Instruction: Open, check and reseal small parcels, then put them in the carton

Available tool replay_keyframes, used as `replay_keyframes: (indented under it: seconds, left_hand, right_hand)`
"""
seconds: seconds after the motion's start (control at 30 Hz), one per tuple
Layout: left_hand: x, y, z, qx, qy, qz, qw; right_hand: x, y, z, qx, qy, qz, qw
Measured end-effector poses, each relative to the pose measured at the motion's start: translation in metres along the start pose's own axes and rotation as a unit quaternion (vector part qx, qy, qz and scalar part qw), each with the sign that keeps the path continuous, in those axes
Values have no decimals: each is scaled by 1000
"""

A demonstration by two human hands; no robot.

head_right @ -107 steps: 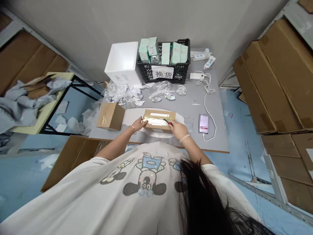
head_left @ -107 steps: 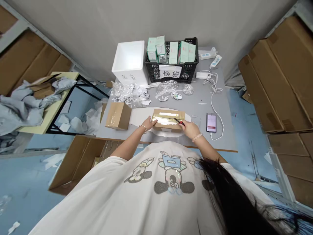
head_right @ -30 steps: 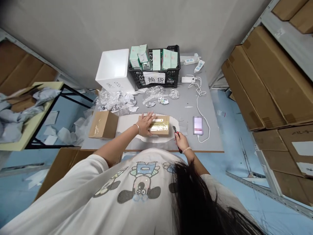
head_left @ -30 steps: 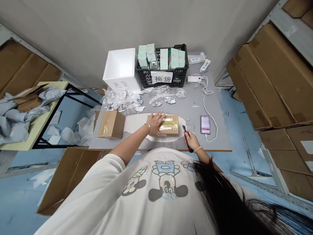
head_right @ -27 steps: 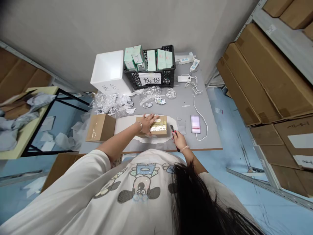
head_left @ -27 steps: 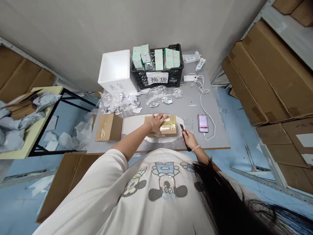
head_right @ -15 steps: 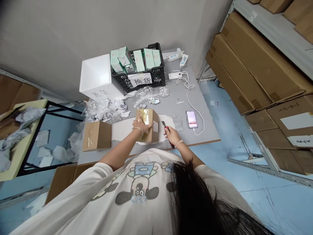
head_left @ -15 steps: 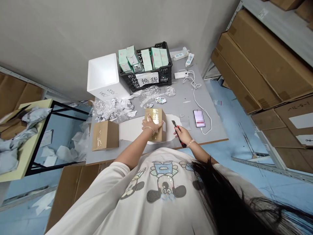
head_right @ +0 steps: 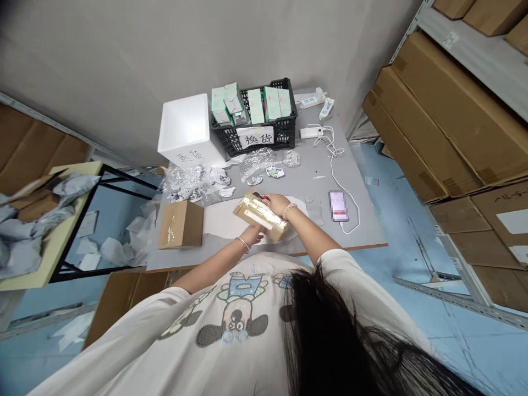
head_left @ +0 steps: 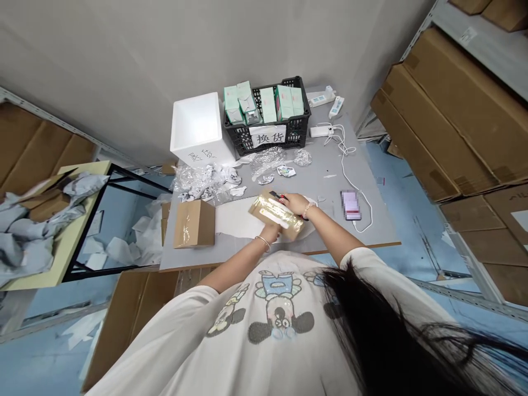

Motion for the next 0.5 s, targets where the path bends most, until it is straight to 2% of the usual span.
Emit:
replay_keyframes:
  seconds: [0.1, 0.17, 0.2, 0.27, 0.33, 0.37, 0.43, 0.5]
  left_hand:
    - [-7, -27, 14, -78, 43, 45, 995]
    - [-11, -34, 20, -138, 88, 63, 984]
    - [-11, -34, 22, -168, 99, 56, 979]
    - [-6, -28, 24, -214, 79, 11, 974]
    - [5, -17, 24, -233, 18, -36, 972]
    - [14, -10, 23, -219, -23, -56, 974]
    - [38, 6, 19, -141, -129, -105, 976]
    - [68, 13, 20, -38, -266, -192, 944]
  right_hand:
    - [-9, 0, -26, -71, 35, 39, 996]
    - [-11, 1, -35, -97, 48, 31, 994]
    - [-10, 4, -36, -90, 50, 15, 995]
    - [1, 18, -27, -21, 40, -44, 998]
    - [28, 35, -1, 107, -11, -134, 985]
    - [46, 38, 18, 174, -53, -188, 965]
    - [83, 27, 64, 267, -156, -289, 906]
    - [103, -6, 100, 268, -220, -361, 866]
Point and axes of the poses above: each hand's wrist, its own z-axis away from the middle knuckle, its own y-axis out of the back of the hand, x = y × z, the point moved 8 cm from there along -z, towards the middle knuckle, and after that the axes turned 10 degrees about y, right-handed, at the moved point
